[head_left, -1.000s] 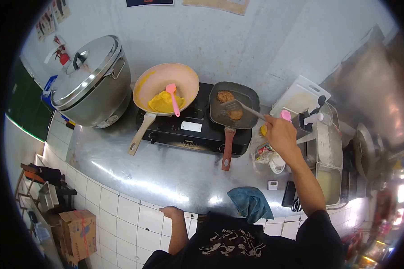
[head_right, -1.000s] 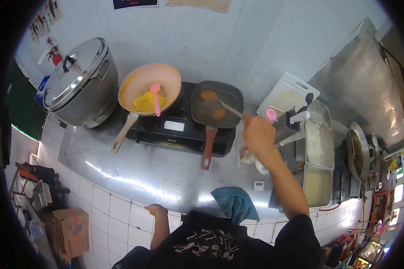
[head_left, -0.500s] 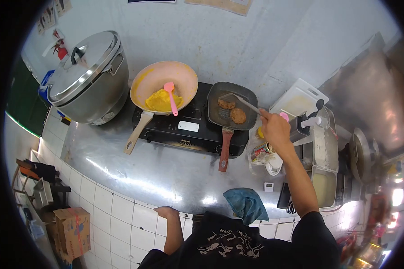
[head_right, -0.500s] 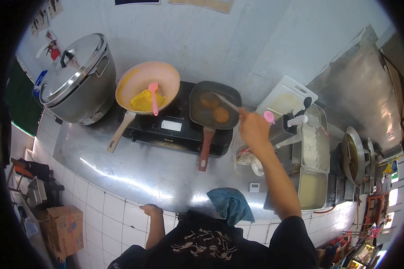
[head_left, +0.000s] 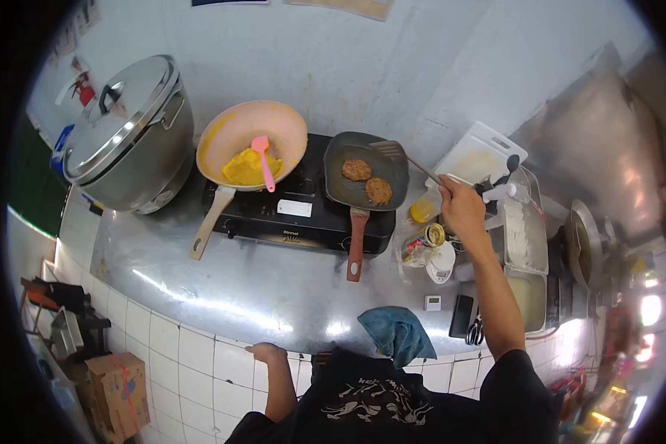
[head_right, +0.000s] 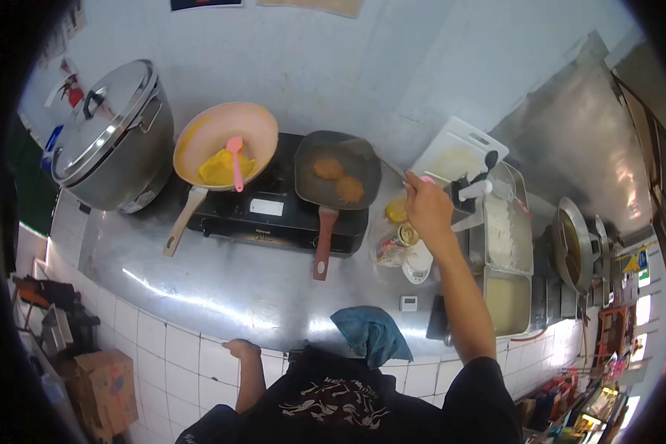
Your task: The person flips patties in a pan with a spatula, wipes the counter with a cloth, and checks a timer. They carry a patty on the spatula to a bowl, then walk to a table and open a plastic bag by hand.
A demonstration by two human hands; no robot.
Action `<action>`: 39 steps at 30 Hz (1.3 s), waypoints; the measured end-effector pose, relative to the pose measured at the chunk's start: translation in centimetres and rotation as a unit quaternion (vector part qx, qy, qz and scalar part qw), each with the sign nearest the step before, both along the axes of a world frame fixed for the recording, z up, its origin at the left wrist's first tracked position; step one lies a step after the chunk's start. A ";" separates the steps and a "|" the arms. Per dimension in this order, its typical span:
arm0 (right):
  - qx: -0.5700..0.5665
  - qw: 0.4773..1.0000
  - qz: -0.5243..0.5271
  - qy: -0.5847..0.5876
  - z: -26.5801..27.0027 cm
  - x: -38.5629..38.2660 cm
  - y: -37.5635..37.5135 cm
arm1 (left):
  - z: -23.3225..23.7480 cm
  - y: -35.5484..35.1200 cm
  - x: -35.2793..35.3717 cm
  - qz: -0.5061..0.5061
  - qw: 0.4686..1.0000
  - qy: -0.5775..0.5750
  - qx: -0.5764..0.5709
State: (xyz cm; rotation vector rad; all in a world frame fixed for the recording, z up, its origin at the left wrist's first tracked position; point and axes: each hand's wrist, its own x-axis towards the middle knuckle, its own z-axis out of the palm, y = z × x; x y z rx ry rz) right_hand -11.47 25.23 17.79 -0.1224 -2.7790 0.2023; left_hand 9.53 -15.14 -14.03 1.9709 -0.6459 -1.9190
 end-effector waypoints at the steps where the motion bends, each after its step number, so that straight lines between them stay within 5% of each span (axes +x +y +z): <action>1: -0.001 1.000 -0.012 0.002 0.2 0.2 0.2 | -1.0 -0.6 0.3 -0.012 1.000 0.002 -0.001; 5: 0.036 0.992 -0.018 -0.123 0.6 1.5 0.7 | -4.5 -1.1 0.7 0.001 0.997 -0.076 0.005; 14: 0.001 0.999 -0.005 -0.052 1.8 0.5 -0.1 | -2.3 5.1 -2.5 -0.232 0.969 -0.030 -0.073; 16: -0.002 0.987 -0.017 -0.159 4.4 0.2 -0.9 | -2.2 5.9 -2.6 -0.246 0.966 -0.024 -0.072; 26: 0.011 0.966 -0.020 -0.259 5.8 -6.7 3.2 | -2.1 6.4 -2.7 -0.277 0.958 -0.020 -0.073; 28: -0.003 0.925 0.008 -0.381 5.7 -8.6 3.6 | -2.3 6.0 -2.5 -0.279 0.957 -0.020 -0.074; 30: -0.028 0.914 0.034 -0.403 4.6 -10.4 4.7 | -2.8 4.8 -2.2 -0.267 0.961 -0.025 -0.072; 31: -0.121 0.906 0.085 -0.398 -1.2 -16.5 7.4 | -3.1 3.7 -1.7 -0.252 0.965 -0.029 -0.066; 33: 0.063 0.902 0.211 -0.370 0.8 -12.2 6.6 | -3.9 0.7 -0.3 -0.192 0.979 -0.039 -0.058; 36: 0.140 0.881 0.311 -0.327 0.2 -10.3 6.5 | -5.0 -1.8 1.0 -0.081 0.995 -0.043 -0.040; 38: -0.016 0.906 0.153 -0.395 1.3 -8.6 5.3 | -6.3 -2.1 1.3 -0.020 0.999 -0.042 -0.019; 39: -0.091 0.908 0.068 -0.403 1.8 -7.8 4.8 | -2.2 -0.8 0.0 -0.023 0.996 -0.089 -0.016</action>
